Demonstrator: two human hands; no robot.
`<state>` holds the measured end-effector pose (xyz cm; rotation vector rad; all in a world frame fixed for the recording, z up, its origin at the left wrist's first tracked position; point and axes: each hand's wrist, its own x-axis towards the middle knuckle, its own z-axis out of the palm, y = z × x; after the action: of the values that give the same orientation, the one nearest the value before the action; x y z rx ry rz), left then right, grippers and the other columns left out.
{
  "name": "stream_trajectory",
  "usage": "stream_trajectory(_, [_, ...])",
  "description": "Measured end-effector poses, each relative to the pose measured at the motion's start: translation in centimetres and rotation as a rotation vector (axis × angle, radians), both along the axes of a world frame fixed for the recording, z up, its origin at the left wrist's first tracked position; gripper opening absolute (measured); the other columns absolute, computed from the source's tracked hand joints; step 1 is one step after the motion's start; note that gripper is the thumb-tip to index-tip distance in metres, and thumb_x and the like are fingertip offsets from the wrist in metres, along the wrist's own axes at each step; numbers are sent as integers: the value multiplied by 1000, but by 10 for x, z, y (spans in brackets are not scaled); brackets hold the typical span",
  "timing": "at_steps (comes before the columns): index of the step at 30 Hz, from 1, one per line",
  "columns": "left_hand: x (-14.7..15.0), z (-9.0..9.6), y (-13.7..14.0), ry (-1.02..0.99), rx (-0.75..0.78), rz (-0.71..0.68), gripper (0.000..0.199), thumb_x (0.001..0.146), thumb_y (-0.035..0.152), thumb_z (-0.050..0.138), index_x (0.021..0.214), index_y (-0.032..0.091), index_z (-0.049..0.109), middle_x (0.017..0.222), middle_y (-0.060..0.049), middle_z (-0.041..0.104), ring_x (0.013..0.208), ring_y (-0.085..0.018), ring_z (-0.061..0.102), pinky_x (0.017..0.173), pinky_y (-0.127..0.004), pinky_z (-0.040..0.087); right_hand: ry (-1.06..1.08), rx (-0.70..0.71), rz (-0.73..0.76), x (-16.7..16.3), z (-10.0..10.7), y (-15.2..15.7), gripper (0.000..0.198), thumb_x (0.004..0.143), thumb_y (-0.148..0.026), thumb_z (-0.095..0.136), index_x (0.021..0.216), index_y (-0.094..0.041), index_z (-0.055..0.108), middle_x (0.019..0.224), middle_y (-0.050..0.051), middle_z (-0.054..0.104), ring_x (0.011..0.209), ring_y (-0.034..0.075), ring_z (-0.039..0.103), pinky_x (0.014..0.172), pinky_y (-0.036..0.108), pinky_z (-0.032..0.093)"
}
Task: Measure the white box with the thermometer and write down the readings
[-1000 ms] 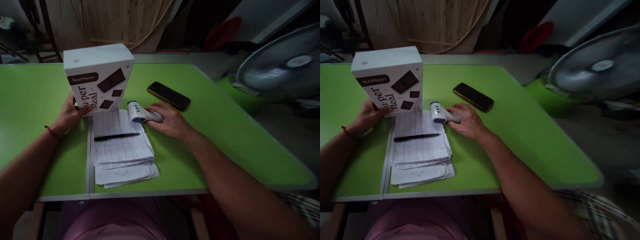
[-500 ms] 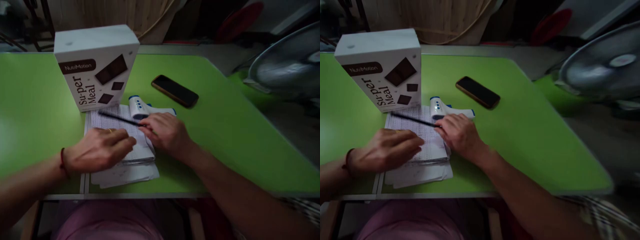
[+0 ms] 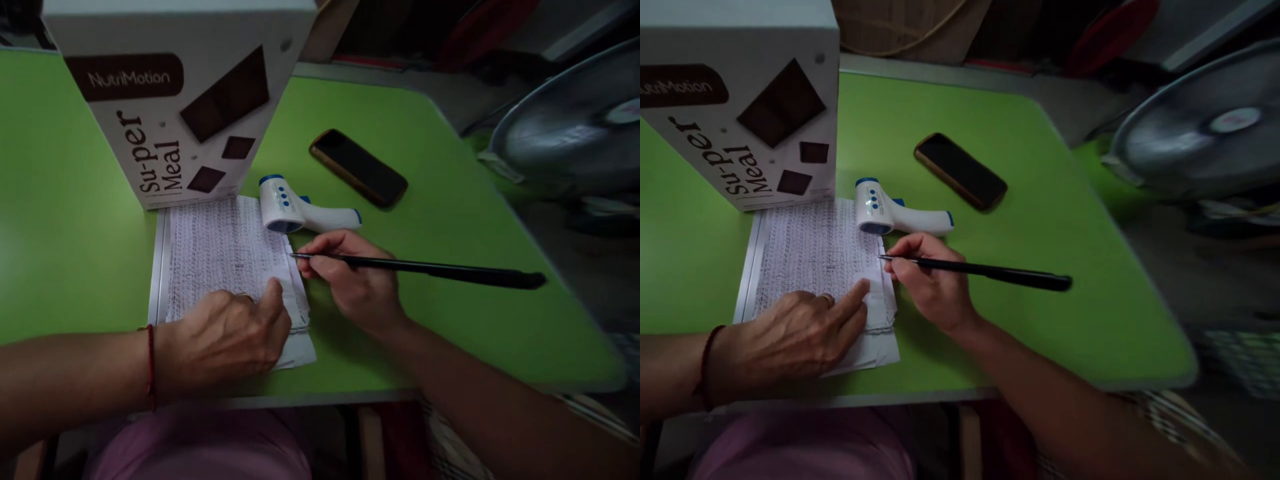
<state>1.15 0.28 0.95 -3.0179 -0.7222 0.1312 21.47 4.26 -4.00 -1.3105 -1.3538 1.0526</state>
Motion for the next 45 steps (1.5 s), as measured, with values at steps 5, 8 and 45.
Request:
stream_trajectory(5, [-4, -5, 2, -34, -1, -16, 43, 97, 5, 28, 123, 4, 62, 146, -27, 52, 52, -15, 65, 38, -29, 48, -219, 169, -42, -3, 1, -8, 16, 73, -26, 70, 63, -27, 58, 59, -1, 62, 51, 15, 52, 49, 32, 42])
stream_trajectory(8, [-3, -6, 3, -28, 8, -11, 46, 95, 4, 28, 125, 3, 63, 146, -27, 52, 53, -16, 65, 39, -29, 49, -262, 217, 6, -3, 5, -8, 18, 74, -27, 68, 61, -26, 55, 61, -1, 64, 52, 14, 53, 49, 32, 42])
stream_trajectory(45, [-4, -8, -2, -15, 114, -21, 45, 96, 3, 30, 126, 3, 63, 147, -28, 51, 55, -14, 64, 44, -27, 50, -394, 406, 155, 1, -4, -5, 17, 80, -18, 63, 69, -25, 54, 54, -4, 57, 46, 11, 49, 43, 26, 39])
